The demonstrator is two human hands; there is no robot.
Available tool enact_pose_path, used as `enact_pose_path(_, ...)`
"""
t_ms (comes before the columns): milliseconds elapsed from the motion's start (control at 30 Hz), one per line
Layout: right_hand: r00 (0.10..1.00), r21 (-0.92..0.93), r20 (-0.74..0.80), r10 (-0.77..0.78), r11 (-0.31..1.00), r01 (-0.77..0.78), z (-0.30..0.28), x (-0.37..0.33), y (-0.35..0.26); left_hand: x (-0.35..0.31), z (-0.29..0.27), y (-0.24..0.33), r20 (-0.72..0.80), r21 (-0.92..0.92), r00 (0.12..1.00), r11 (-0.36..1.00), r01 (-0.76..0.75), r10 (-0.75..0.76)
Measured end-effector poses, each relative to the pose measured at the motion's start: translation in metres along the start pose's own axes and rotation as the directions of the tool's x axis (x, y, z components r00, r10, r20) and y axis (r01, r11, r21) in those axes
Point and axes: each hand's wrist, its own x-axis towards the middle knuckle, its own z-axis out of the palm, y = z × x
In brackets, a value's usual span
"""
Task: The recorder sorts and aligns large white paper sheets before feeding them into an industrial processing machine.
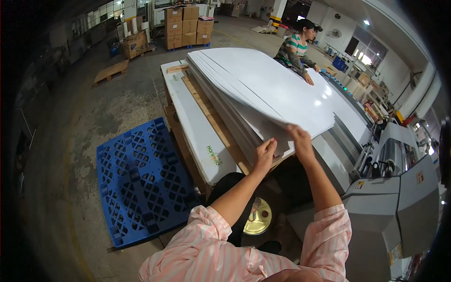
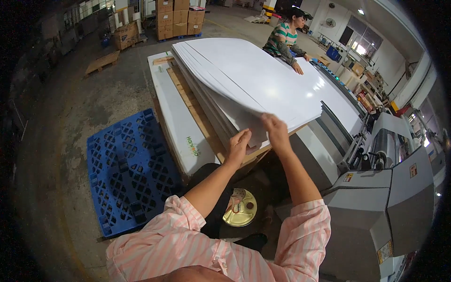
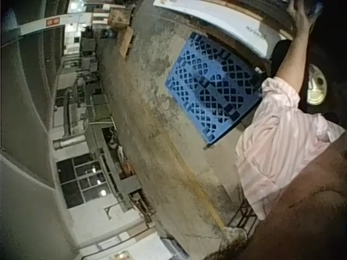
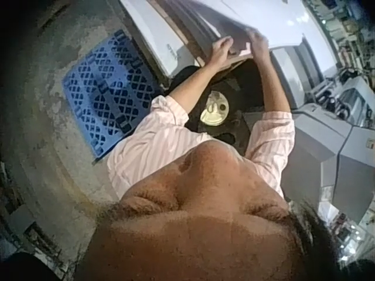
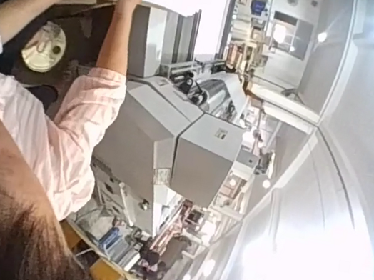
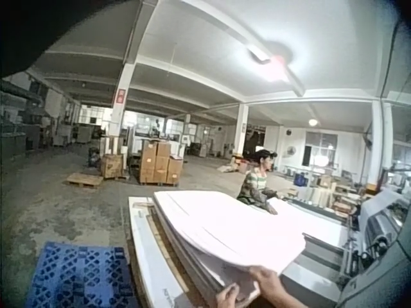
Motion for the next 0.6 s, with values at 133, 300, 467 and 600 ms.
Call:
enact_pose_path(133, 0.993, 0.32, -0.102, 0.05, 0.947, -0.015, -0.011, 0.018, -0.014, 0.006, -0.008, -0.01, -0.036, 0.082, 0.999, 0.997, 0.011, -0.008)
enact_pose_path(300, 0.966, -0.3, 0.048, -0.253, 0.919, 0.256, -0.006, -0.023, 0.003, 0.004, 0.006, -0.008, -0.104, 0.165, 0.987, 0.981, -0.104, 0.122)
enact_pose_path(467, 0.915, -0.362, 0.18, -0.36, 0.841, 0.402, -0.001, -0.065, -0.04, 0.007, -0.024, -0.031, -0.06, 0.124, 0.991, 0.986, -0.112, 0.12)
enact_pose_path(600, 0.865, 0.131, 0.102, -0.491, 0.869, 0.478, -0.043, -0.123, -0.143, -0.002, 0.003, -0.004, -0.086, 0.377, 0.955, 0.897, -0.232, 0.283)
